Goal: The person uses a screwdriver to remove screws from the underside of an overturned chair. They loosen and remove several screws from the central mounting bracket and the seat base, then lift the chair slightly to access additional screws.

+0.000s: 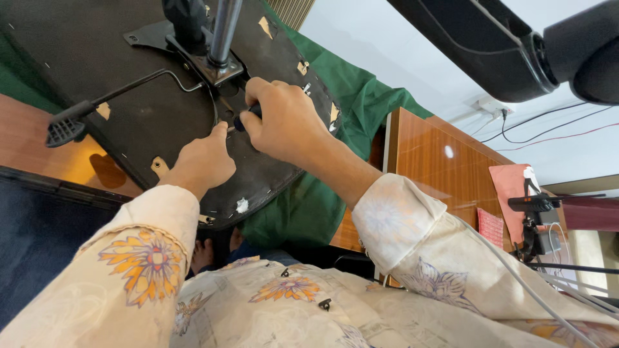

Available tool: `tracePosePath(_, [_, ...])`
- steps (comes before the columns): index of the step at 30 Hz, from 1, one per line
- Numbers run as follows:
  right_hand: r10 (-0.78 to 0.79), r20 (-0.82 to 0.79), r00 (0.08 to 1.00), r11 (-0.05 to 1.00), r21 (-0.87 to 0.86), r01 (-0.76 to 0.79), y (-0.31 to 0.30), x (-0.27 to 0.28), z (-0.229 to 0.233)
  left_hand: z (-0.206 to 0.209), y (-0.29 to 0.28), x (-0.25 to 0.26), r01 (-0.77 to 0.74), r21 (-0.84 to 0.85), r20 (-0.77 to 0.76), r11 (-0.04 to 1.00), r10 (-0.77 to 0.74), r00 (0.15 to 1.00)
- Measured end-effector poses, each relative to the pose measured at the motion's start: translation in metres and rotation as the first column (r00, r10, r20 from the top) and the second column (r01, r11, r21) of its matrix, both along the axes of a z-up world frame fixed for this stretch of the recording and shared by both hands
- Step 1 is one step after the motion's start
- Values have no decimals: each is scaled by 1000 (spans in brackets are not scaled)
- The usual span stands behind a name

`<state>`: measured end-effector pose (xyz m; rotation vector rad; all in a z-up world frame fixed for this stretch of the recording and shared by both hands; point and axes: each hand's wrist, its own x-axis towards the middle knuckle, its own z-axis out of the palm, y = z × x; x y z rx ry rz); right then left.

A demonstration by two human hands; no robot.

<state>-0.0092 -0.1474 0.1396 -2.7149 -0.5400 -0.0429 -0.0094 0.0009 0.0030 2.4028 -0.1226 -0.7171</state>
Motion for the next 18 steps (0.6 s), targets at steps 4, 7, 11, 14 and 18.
tracePosePath(4, [-53, -8, 999, 998, 15, 53, 6, 2, -2, 0, 0, 2, 4, 12, -8, 1000, -4, 1000])
tracePosePath(7, [-72, -25, 997, 997, 25, 73, 8, 2, -2, -2, 1, 2, 13, 10, 16, 1000, -14, 1000])
tracePosePath(11, [-46, -53, 998, 999, 21, 48, 6, -1, 1, -6, 2, 4, 38, 29, 28, 999, -39, 999])
tracePosePath(14, [4, -87, 996, 999, 34, -1, 5, -3, 4, -6, 3, 5, 52, 43, 7, 998, -52, 999])
tracePosePath(18, [35, -138, 990, 999, 15, -33, 6, -3, 6, -2, 4, 3, 52, 37, 8, 998, -52, 999])
